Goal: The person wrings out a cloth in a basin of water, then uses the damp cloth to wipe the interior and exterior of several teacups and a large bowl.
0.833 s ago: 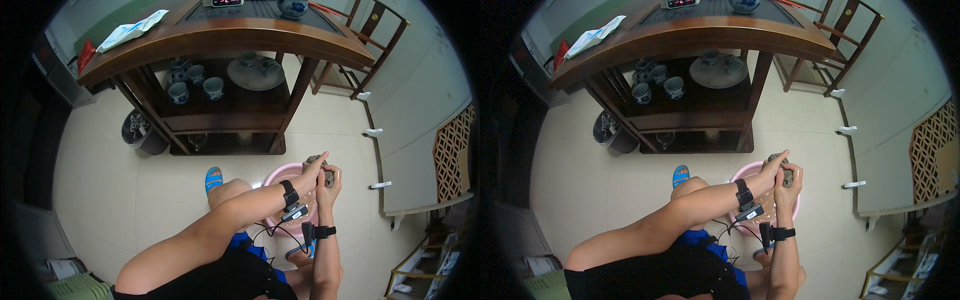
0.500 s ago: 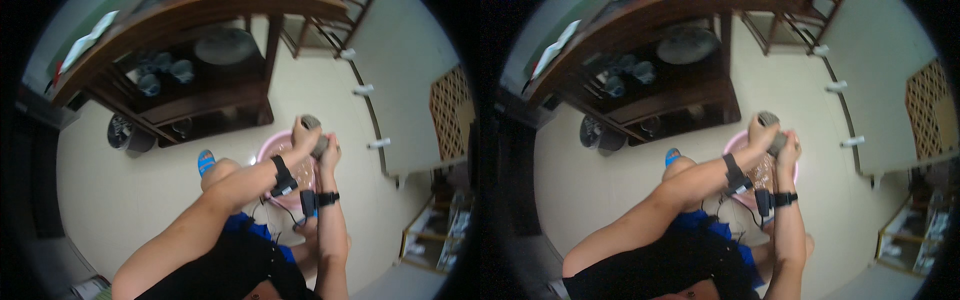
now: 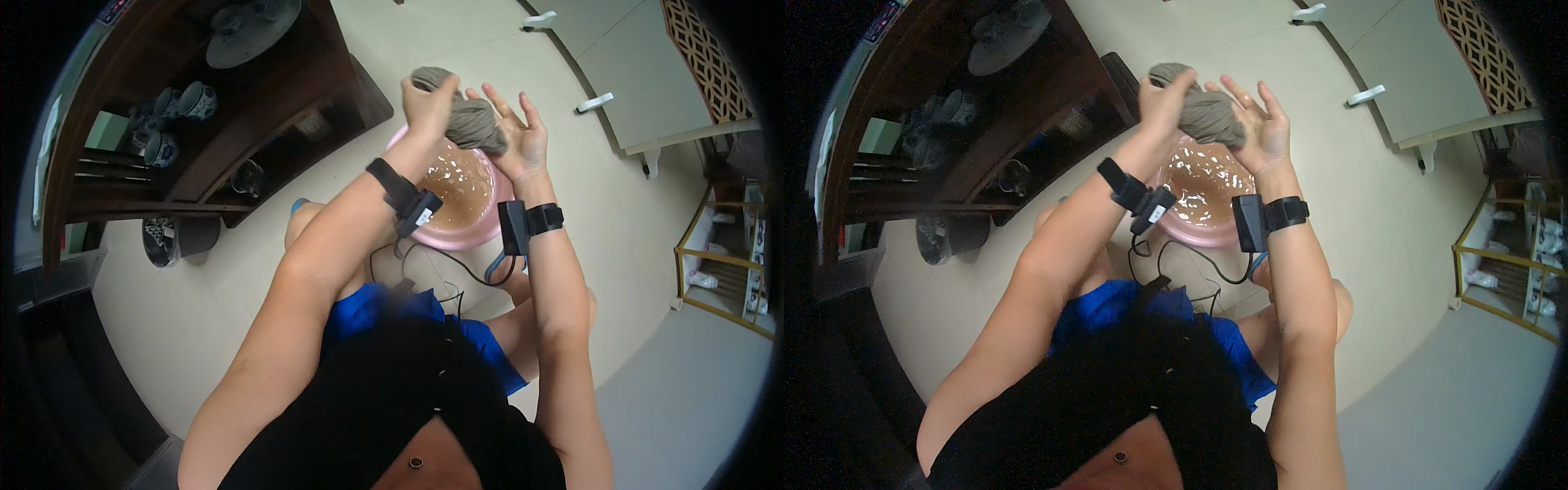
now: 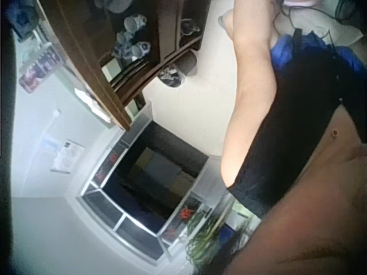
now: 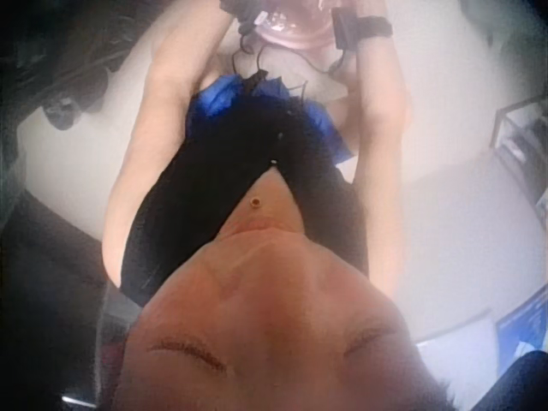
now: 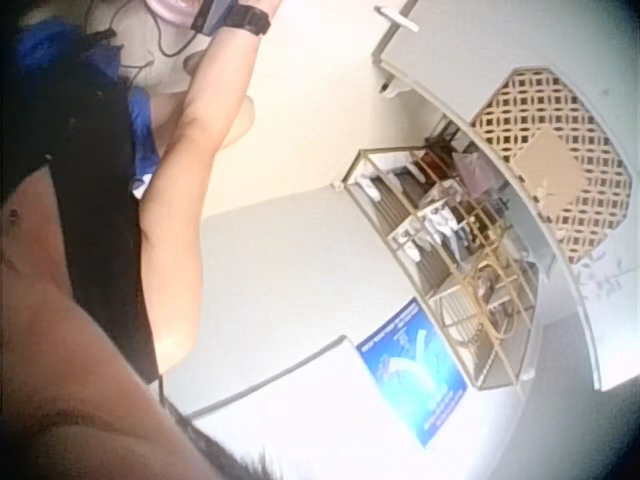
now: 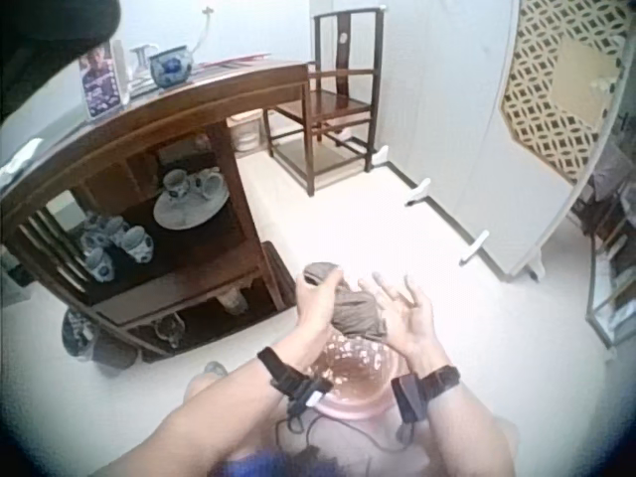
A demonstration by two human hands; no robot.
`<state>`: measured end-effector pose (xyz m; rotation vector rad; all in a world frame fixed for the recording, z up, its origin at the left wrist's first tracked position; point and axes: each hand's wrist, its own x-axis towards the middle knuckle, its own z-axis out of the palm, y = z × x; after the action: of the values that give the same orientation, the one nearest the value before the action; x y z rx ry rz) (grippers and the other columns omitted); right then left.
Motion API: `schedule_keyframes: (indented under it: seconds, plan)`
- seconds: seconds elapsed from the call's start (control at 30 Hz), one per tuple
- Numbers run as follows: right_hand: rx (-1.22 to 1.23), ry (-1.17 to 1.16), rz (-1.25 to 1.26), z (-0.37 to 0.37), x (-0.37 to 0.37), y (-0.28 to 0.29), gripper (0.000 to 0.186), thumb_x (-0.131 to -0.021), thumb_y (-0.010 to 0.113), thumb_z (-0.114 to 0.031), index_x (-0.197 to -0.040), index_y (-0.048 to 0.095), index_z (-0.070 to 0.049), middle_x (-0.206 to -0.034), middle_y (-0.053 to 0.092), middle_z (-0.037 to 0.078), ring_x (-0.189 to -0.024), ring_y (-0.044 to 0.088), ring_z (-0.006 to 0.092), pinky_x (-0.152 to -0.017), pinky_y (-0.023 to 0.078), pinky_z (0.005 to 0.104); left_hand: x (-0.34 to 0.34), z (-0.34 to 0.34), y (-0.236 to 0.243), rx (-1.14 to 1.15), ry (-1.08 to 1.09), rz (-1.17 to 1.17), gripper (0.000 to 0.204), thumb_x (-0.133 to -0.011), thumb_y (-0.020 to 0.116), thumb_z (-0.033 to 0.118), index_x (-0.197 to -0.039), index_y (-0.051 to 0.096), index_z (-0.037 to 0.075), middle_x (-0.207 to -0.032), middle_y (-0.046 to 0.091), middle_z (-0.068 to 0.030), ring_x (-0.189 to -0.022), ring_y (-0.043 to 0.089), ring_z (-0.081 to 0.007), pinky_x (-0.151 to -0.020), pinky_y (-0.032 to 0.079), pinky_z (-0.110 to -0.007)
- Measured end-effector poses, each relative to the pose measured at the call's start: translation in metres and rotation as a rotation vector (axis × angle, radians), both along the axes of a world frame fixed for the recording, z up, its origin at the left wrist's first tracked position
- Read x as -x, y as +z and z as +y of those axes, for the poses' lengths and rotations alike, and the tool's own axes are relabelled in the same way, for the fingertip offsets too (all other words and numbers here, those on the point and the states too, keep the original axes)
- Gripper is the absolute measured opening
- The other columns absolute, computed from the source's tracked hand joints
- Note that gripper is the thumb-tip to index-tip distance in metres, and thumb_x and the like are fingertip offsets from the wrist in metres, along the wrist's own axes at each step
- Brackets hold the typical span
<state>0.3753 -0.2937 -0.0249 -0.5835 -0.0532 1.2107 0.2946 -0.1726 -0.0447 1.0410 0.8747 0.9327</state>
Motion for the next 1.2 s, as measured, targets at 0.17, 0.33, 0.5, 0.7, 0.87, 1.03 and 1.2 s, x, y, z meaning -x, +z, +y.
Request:
schedule_keyframes:
  seconds: [0.17, 0.33, 0.5, 0.7, 0.87, 1.03, 1.2]
  plan:
    - [0.929, 0.287, -1.42, -0.031, -0.025, -0.122, 0.058, -0.08, 0.064, -0.032, -0.125, 0.052, 0.003, -0.127, 0.052, 0.025, -0.12, 0.05, 0.0285, -0.1, 0.04, 0.0354, 0.006, 0.008, 0.006, 0.239, -0.09, -0.148, 0.029, -0.078, 0.068, 0.014, -0.096, 0.053, -0.004, -0.089, 0.059, -0.0157, -0.075, 0.06, -0.0203, -0.065, 0.051, -0.034]
    - [1.285, 0.006, -1.28, -0.08, -0.018, -0.183, 0.065, -0.072, 0.073, -0.032, -0.123, 0.054, 0.004, -0.121, 0.055, 0.027, -0.117, 0.053, 0.0318, -0.098, 0.042, 0.0368, 0.015, 0.008, 0.015, 0.577, -0.087, -0.228, 0.028, -0.085, 0.063, 0.02, -0.098, 0.054, -0.003, -0.092, 0.059, -0.0147, -0.08, 0.063, -0.0256, -0.072, 0.055, -0.043]
    - [1.669, -0.426, -1.752, -0.142, -0.01, -0.253, 0.069, -0.072, 0.073, -0.031, -0.124, 0.05, 0.008, -0.118, 0.055, 0.029, -0.103, 0.059, 0.0401, -0.096, 0.045, 0.0366, 0.024, 0.009, 0.029, 0.582, -0.193, -0.175, 0.036, -0.096, 0.044, 0.033, -0.114, 0.046, 0.002, -0.116, 0.054, -0.0183, -0.106, 0.057, -0.0305, -0.093, 0.047, -0.05]
    - [0.907, -0.032, 0.313, -0.182, 0.03, -0.327, 0.026, -0.086, 0.062, -0.022, -0.102, 0.053, -0.003, -0.087, 0.063, 0.012, -0.069, 0.066, 0.0263, -0.045, 0.052, 0.0363, 0.016, 0.014, 0.035, 0.578, -0.22, -0.177, 0.025, -0.096, 0.046, 0.03, -0.104, 0.051, 0.007, -0.107, 0.058, -0.0125, -0.098, 0.059, -0.0267, -0.092, 0.048, -0.047]
    - [0.879, -0.162, 0.305, -0.14, 0.073, -0.298, 0.019, -0.083, 0.055, -0.014, -0.098, 0.053, -0.003, -0.08, 0.061, 0.013, -0.059, 0.06, 0.0227, -0.039, 0.038, 0.0281, 0.027, 0.02, 0.031, 0.569, -0.216, -0.137, 0.022, -0.095, 0.05, 0.03, -0.097, 0.053, 0.008, -0.098, 0.061, -0.0089, -0.093, 0.061, -0.0235, -0.085, 0.051, -0.042]
    - [0.851, -0.376, 0.321, -0.126, 0.063, -0.294, 0.021, -0.073, 0.051, -0.003, -0.094, 0.049, -0.003, -0.077, 0.054, 0.011, -0.059, 0.055, 0.0236, -0.044, 0.041, 0.0317, 0.024, 0.023, 0.021, 0.539, -0.219, -0.203, 0.02, -0.095, 0.05, 0.029, -0.099, 0.054, 0.01, -0.097, 0.06, -0.0076, -0.091, 0.061, -0.0228, -0.085, 0.051, -0.042]
    - [0.738, -0.282, 0.143, -0.171, -0.046, -0.329, 0.03, -0.072, 0.046, 0.005, -0.102, 0.042, 0.002, -0.087, 0.049, 0.016, -0.08, 0.06, 0.0324, -0.061, 0.056, 0.0438, 0.006, 0.013, 0.029, 0.506, -0.276, -0.218, 0.025, -0.093, 0.052, 0.029, -0.103, 0.055, 0.005, -0.102, 0.061, -0.0087, -0.096, 0.06, -0.0237, -0.087, 0.049, -0.04]
